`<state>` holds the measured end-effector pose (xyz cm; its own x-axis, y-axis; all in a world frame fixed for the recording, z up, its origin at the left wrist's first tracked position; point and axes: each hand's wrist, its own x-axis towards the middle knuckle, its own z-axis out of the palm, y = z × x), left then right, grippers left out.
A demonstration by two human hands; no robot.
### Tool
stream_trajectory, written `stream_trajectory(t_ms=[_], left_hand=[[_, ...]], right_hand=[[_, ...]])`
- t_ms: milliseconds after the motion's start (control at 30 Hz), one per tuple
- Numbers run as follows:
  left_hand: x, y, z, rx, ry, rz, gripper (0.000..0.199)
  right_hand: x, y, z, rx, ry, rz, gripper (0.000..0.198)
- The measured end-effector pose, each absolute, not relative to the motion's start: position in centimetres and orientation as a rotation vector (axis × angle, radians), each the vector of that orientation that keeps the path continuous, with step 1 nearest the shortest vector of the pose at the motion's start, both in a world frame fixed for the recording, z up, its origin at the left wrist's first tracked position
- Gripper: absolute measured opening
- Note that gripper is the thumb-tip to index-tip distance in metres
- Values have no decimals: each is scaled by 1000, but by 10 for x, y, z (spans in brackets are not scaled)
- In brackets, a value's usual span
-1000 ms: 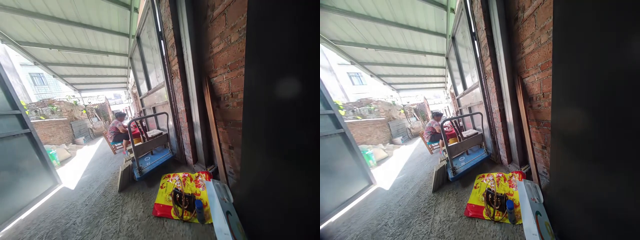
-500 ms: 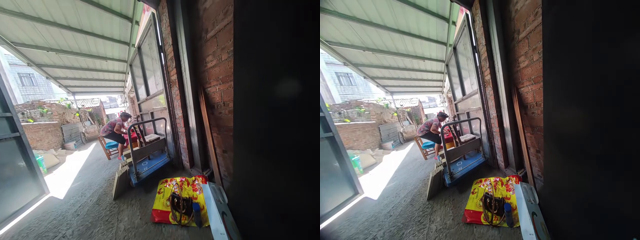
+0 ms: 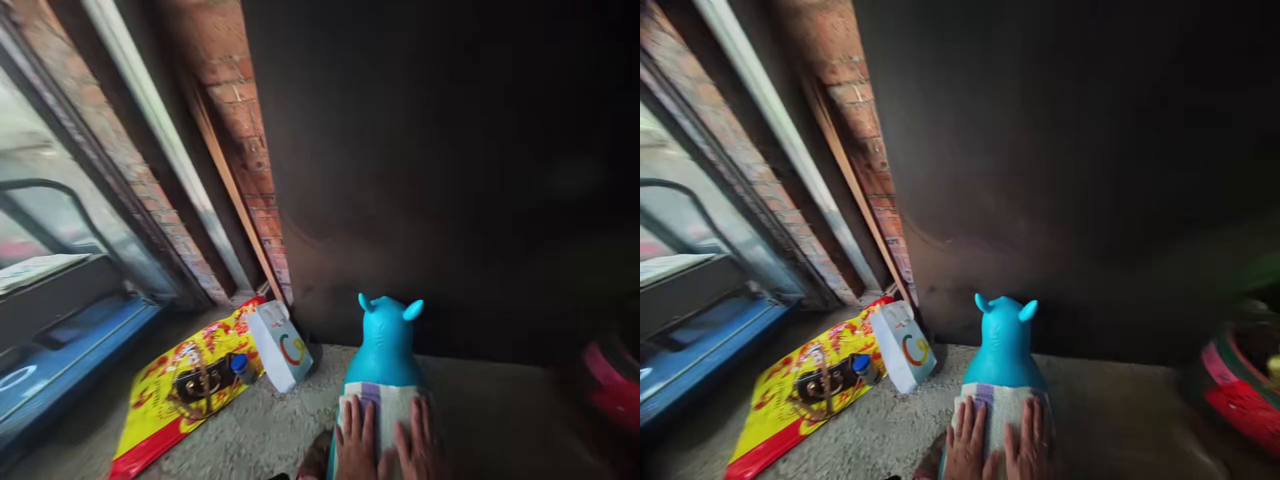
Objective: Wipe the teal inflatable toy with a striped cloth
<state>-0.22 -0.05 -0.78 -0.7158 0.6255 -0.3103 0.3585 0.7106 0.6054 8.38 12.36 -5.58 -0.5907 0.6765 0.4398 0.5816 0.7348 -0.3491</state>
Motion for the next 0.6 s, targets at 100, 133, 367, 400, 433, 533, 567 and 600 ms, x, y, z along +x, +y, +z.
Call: stream_trajectory(t_ms=[100, 133, 367, 400, 433, 533, 567, 600], left_hand=[[-16, 22, -6, 935, 2578, 502, 77], [-18, 27, -3, 949, 2612, 442, 74], [-9, 24, 29, 956, 2617, 311, 66], [-5, 20, 31, 973, 2612, 295, 66], [0, 15, 30, 1002, 2606, 282, 67], [13, -2, 21, 1134, 2580, 257, 71], [15, -8, 16, 1187, 2558, 257, 73], [17, -14, 11, 1239, 2526, 260, 75]], right_hand=[[66, 148, -58, -1004, -2469, 389, 75], [59, 153, -55, -1041, -2500, 434, 77], [61, 139, -39, -1158, -2456, 451, 77], [68, 132, -44, -1167, -2411, 446, 78], [77, 125, -52, -1179, -2363, 444, 79], [108, 102, -91, -1185, -2269, 432, 75], [118, 94, -108, -1168, -2259, 413, 72], [127, 85, -125, -1129, -2268, 381, 67]])
